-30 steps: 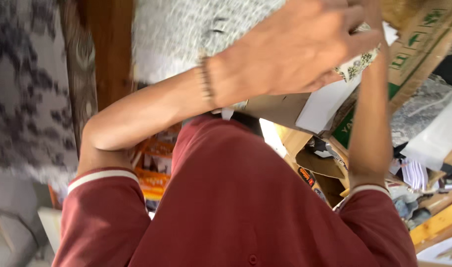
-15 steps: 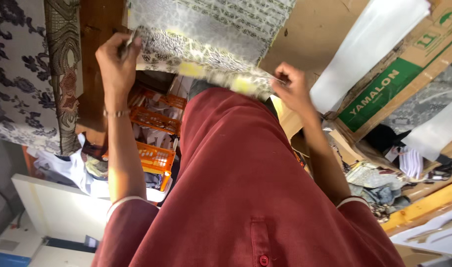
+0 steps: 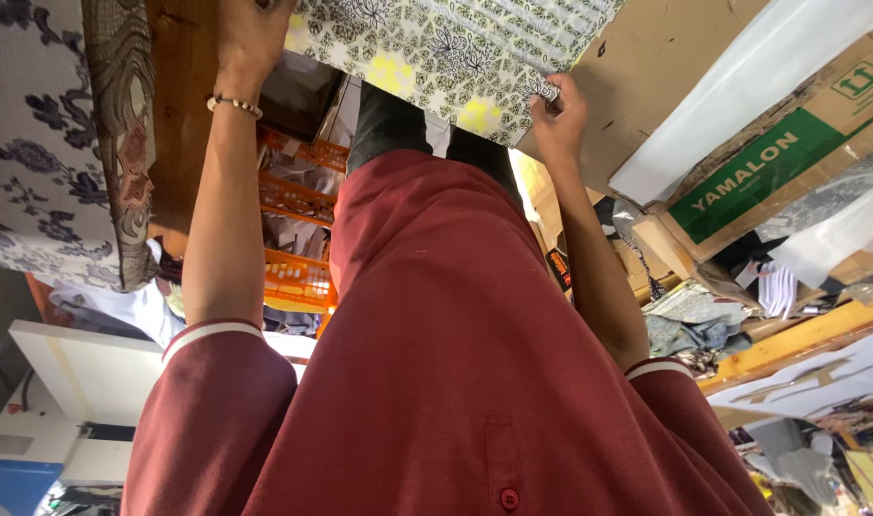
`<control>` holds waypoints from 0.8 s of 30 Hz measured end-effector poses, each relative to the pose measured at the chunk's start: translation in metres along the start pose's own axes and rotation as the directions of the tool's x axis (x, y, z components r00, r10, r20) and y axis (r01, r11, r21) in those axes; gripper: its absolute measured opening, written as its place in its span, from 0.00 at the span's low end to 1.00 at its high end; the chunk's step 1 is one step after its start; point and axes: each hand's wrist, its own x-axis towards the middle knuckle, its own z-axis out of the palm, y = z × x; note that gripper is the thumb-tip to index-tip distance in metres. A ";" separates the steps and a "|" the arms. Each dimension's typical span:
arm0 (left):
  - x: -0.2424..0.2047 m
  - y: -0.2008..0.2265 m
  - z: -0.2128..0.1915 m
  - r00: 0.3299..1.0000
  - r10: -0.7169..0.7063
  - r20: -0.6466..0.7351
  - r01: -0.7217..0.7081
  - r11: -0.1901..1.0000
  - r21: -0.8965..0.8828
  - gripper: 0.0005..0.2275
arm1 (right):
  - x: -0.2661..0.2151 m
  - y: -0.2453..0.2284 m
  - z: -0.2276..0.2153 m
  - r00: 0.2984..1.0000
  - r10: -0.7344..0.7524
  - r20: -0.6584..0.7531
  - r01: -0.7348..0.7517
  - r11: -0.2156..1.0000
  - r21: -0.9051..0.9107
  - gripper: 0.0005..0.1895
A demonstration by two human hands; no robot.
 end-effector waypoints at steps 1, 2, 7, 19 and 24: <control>0.003 0.001 -0.002 0.999 -0.044 0.028 0.044 0.999 0.003 0.16 | 0.001 0.000 0.001 1.000 0.006 -0.028 -0.007 0.999 -0.044 0.15; 0.002 0.003 -0.003 0.994 -0.091 0.057 0.090 0.996 0.008 0.17 | -0.001 -0.001 0.003 0.999 0.013 -0.053 -0.018 0.996 -0.087 0.14; 0.006 0.014 -0.008 0.987 0.151 -0.052 -0.157 0.979 -0.128 0.09 | 0.000 -0.011 0.007 0.994 -0.010 -0.108 -0.001 0.995 -0.104 0.14; -0.001 0.016 -0.003 0.988 0.124 -0.088 -0.129 0.990 -0.057 0.09 | -0.004 -0.011 -0.001 0.994 -0.044 -0.105 0.034 0.995 -0.097 0.14; -0.002 -0.015 0.004 0.968 0.211 -0.134 -0.209 0.978 0.032 0.08 | -0.001 0.001 -0.004 0.989 -0.091 -0.117 0.083 0.994 -0.073 0.15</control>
